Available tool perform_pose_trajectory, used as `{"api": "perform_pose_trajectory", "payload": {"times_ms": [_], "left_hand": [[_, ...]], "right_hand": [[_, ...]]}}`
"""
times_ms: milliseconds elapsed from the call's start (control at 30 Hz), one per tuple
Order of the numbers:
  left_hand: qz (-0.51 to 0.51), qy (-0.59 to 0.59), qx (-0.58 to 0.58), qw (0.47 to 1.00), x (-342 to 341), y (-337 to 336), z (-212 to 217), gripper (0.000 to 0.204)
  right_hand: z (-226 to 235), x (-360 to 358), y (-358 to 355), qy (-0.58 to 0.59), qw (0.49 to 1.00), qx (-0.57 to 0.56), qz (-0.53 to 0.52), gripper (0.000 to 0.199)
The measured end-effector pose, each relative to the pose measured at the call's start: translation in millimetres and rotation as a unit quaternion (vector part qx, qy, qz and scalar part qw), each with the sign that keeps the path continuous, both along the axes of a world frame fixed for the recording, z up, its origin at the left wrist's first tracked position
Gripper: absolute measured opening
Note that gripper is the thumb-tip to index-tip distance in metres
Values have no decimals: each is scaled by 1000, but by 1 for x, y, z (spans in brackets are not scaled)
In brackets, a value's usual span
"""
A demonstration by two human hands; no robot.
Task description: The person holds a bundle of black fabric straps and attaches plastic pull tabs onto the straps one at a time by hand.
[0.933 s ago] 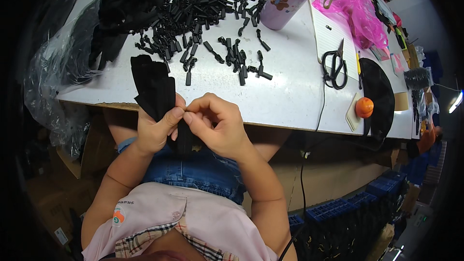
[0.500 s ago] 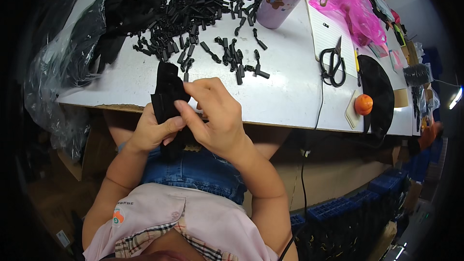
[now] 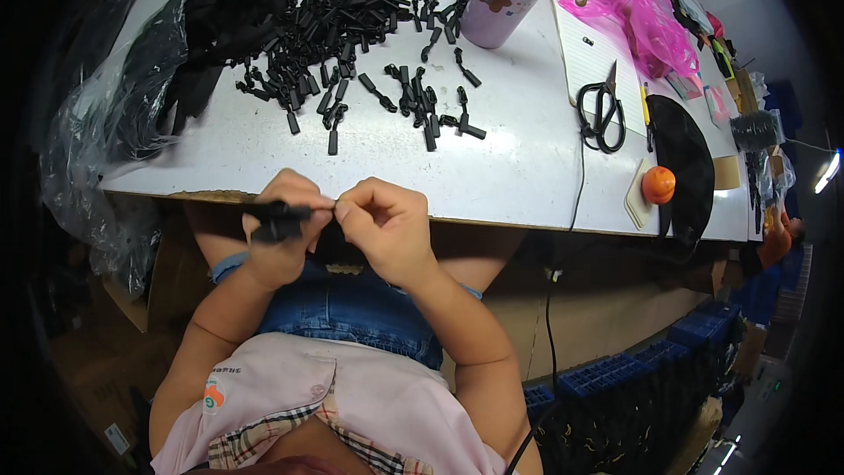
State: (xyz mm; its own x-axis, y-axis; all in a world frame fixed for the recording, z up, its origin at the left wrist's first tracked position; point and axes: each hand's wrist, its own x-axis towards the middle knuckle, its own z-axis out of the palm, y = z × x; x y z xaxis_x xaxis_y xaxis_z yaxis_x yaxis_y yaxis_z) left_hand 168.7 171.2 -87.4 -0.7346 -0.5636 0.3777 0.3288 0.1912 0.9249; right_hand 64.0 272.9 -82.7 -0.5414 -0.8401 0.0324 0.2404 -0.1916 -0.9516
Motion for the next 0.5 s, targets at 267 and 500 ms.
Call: {"api": "perform_pose_trajectory", "payload": {"times_ms": [267, 500], "left_hand": [[-77, -60, 385, 918, -6, 5, 8, 19], [-115, -77, 455, 880, -9, 0, 11, 21]], "right_hand": [[8, -39, -12, 528, 801, 166, -230, 8], [9, -75, -2, 655, 663, 312, -186, 16]]}}
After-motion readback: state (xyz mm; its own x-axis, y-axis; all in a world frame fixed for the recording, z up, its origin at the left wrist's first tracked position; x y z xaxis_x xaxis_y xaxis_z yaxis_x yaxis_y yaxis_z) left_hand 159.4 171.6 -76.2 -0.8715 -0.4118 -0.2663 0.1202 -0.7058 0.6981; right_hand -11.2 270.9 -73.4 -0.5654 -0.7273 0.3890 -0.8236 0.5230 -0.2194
